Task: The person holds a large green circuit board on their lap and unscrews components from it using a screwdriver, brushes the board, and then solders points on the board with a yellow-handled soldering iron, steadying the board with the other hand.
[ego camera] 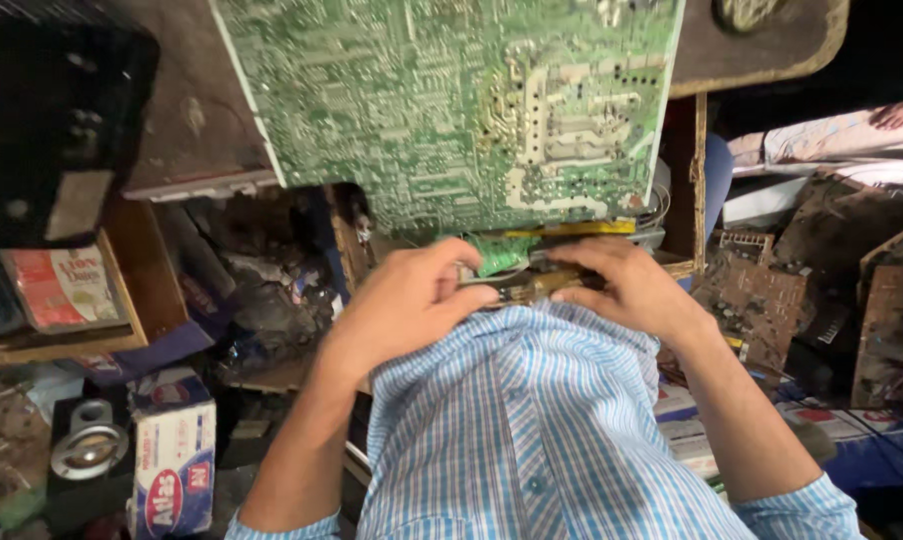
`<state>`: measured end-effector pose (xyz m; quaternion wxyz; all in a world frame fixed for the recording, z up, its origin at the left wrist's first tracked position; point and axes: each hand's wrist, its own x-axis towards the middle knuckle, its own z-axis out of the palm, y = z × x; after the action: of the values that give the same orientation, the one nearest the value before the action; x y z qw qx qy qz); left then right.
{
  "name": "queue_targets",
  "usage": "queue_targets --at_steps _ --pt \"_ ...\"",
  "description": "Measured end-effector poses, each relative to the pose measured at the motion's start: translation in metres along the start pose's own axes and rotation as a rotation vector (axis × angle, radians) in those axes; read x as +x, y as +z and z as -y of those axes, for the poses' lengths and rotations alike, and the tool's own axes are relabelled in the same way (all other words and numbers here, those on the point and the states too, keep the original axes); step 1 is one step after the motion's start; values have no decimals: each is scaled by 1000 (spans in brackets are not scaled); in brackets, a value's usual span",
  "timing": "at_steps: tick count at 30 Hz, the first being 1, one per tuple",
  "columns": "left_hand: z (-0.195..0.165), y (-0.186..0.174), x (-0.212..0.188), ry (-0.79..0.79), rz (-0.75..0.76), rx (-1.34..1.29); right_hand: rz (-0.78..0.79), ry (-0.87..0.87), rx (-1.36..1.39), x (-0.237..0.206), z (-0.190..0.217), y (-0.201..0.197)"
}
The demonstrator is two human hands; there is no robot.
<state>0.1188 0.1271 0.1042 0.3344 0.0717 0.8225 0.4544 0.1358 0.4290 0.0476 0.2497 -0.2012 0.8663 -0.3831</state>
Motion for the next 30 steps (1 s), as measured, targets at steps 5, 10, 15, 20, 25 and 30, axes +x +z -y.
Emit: queue_targets --at_steps 5,10,15,20,25,30 --pt "-11 -92 -18 203 -246 -195 -155 -123 51 -7 18 -2" --pt "-49 -175 11 595 -343 218 -415 -108 206 -26 34 -14" --pt "-56 -187 20 611 -414 156 -798 67 648 -21 24 -17" --pt "-28 -104 15 416 -442 -102 -862 -159 1331 0 20 -13" --pt "-45 -14 23 414 -359 -221 -723 -171 1222 13 41 -26" --pt "-69 6 33 577 -372 -231 -663 -240 1128 22 65 -30"
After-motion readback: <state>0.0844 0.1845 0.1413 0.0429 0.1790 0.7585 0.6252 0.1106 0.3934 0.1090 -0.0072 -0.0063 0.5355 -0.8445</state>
